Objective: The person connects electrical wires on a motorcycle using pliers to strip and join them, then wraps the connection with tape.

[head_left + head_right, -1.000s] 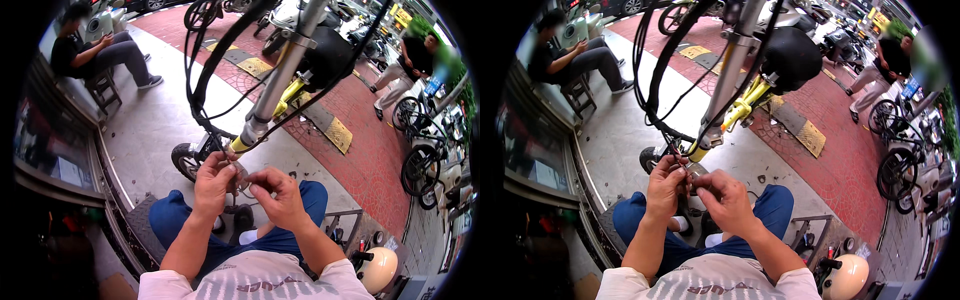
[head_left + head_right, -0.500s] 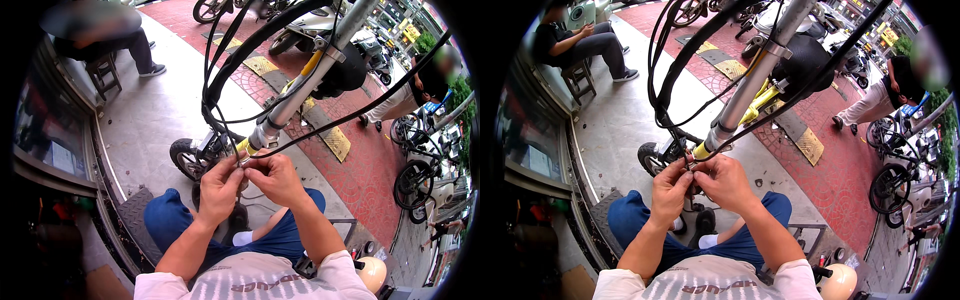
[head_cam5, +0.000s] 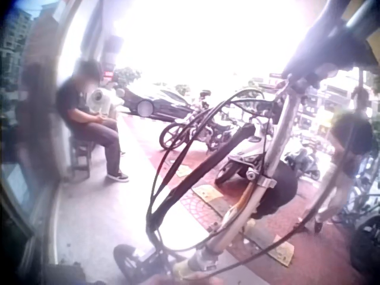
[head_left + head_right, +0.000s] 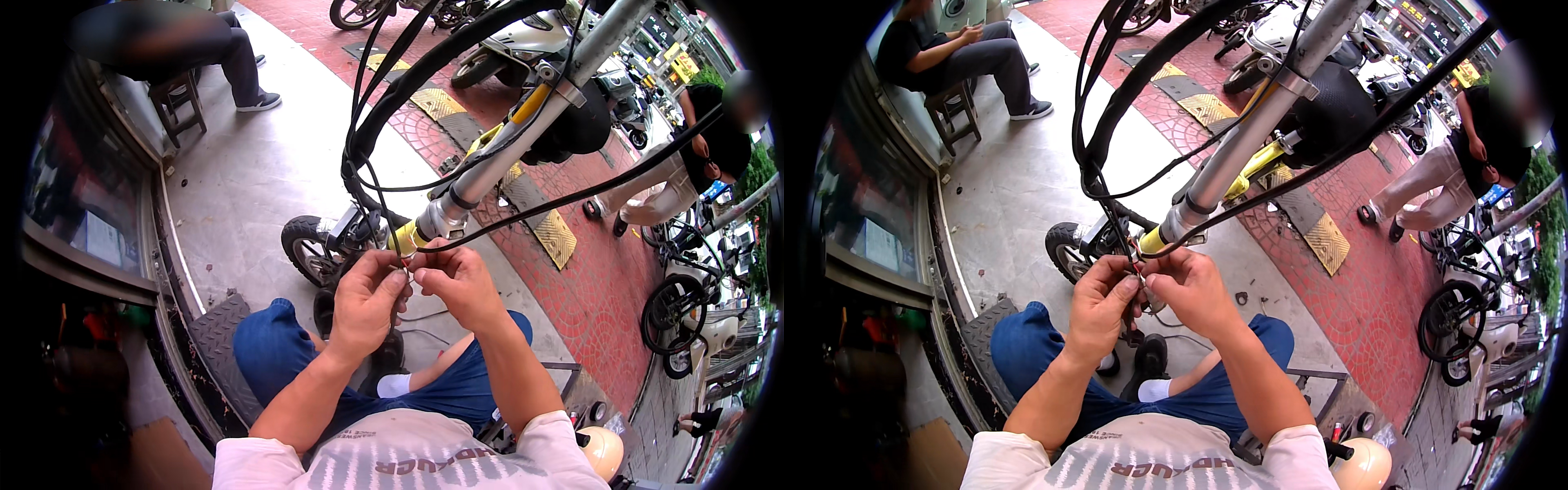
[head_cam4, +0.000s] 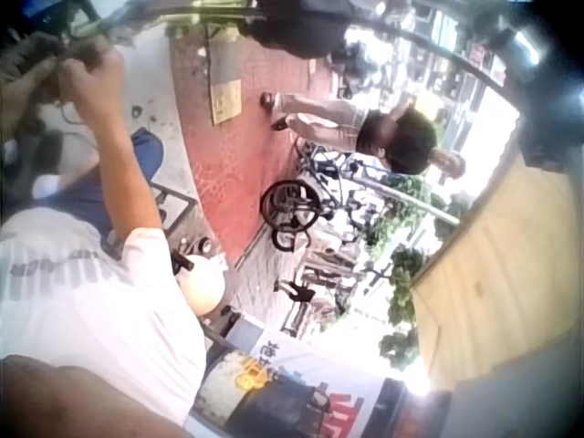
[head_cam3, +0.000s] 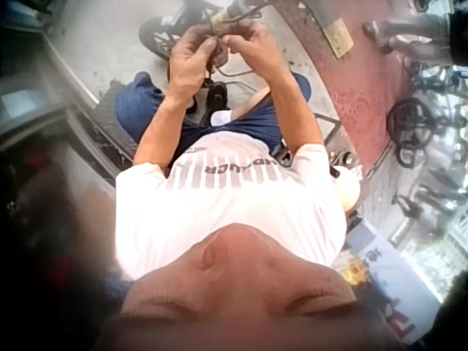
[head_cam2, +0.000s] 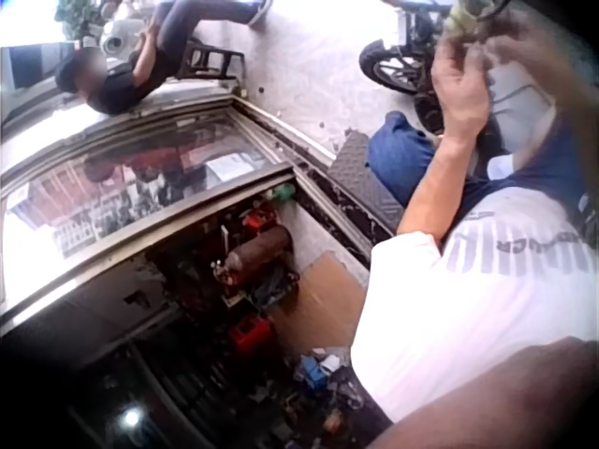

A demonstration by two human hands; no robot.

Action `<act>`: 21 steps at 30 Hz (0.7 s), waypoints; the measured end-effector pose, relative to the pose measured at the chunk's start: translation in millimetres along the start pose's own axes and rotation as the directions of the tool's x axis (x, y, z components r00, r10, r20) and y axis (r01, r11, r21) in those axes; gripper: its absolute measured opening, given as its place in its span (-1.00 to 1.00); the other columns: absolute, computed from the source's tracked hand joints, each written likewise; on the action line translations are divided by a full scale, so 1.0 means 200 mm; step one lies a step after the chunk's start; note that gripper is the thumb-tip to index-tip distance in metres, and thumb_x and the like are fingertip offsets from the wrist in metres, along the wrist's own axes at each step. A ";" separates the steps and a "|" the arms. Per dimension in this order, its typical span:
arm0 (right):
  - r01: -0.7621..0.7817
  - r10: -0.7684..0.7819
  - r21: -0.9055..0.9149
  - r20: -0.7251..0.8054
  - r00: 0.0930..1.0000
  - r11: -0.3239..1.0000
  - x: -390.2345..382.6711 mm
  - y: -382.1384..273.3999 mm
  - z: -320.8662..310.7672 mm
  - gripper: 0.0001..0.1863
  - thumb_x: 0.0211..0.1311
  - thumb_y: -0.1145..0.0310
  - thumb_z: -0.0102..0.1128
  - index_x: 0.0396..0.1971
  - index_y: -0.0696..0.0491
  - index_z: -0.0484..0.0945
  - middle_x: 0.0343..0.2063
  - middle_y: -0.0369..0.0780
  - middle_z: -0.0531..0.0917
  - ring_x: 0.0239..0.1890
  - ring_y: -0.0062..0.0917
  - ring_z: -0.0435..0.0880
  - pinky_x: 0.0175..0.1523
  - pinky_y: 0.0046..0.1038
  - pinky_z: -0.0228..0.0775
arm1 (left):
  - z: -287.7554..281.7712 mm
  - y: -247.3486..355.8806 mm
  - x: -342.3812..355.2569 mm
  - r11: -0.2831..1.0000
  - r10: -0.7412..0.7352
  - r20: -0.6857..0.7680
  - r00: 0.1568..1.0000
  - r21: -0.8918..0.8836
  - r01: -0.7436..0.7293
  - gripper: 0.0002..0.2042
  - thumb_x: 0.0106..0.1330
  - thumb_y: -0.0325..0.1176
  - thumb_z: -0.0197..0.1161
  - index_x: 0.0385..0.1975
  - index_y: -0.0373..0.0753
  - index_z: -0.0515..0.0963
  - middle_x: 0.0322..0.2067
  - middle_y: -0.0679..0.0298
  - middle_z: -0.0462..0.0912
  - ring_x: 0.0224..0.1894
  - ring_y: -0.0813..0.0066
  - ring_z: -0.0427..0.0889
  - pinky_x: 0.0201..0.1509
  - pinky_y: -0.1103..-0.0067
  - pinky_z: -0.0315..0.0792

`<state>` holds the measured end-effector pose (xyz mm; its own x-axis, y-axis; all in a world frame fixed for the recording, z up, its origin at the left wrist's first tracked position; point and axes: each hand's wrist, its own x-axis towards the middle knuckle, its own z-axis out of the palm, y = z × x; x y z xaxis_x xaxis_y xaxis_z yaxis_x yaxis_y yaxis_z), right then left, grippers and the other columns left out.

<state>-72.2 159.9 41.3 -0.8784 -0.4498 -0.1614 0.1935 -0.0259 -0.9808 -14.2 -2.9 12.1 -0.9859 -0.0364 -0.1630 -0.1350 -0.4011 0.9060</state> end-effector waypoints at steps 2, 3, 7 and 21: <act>-0.039 0.039 -0.003 0.017 0.999 0.999 0.01 0.01 -0.01 -0.77 0.23 0.49 0.32 -0.12 0.21 0.67 -0.32 -0.30 0.70 -0.33 -0.71 0.60 -0.23 -0.63 0.44 | 0.00 0.01 0.00 1.000 0.014 -0.028 1.000 0.010 -0.014 -0.81 0.51 -0.41 0.18 0.01 -0.32 0.51 -0.42 0.38 0.60 -0.46 0.73 0.50 -0.49 0.72 0.35; -0.064 0.064 -0.002 0.034 0.997 0.998 0.01 0.01 -0.02 -0.78 0.23 0.52 0.30 -0.13 0.23 0.65 -0.32 -0.28 0.71 -0.31 -0.69 0.62 -0.20 -0.61 0.47 | 0.00 0.01 0.00 1.000 0.023 -0.043 0.999 0.016 -0.022 -0.81 0.50 -0.41 0.19 0.01 -0.32 0.51 -0.42 0.37 0.60 -0.46 0.73 0.50 -0.49 0.72 0.36; -0.091 0.093 -0.032 0.074 0.993 0.995 0.02 -0.01 -0.02 -0.80 0.22 0.57 0.29 -0.15 0.25 0.63 -0.31 -0.26 0.73 -0.26 -0.66 0.67 -0.12 -0.57 0.52 | 0.00 -0.03 0.01 0.986 0.160 -0.061 0.985 0.066 -0.156 -0.82 0.49 -0.43 0.19 0.02 -0.30 0.50 -0.41 0.37 0.60 -0.50 0.75 0.49 -0.53 0.75 0.34; -0.017 -0.002 0.092 0.196 0.981 0.996 0.06 0.07 -0.05 -0.84 0.27 0.51 0.37 -0.19 0.20 0.62 -0.33 -0.30 0.70 -0.33 -0.71 0.61 -0.25 -0.63 0.44 | -0.02 0.00 0.00 0.996 0.046 0.004 0.999 -0.071 -0.045 -0.86 0.51 -0.44 0.17 -0.04 -0.31 0.44 -0.46 0.30 0.57 -0.64 0.77 0.40 -0.65 0.76 0.25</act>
<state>-83.5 163.2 24.2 -0.7761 -0.6160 -0.1349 0.2475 -0.1009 -0.9636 -14.9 -7.2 11.1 -0.9914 -0.0514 -0.1202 -0.0830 -0.4633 0.8823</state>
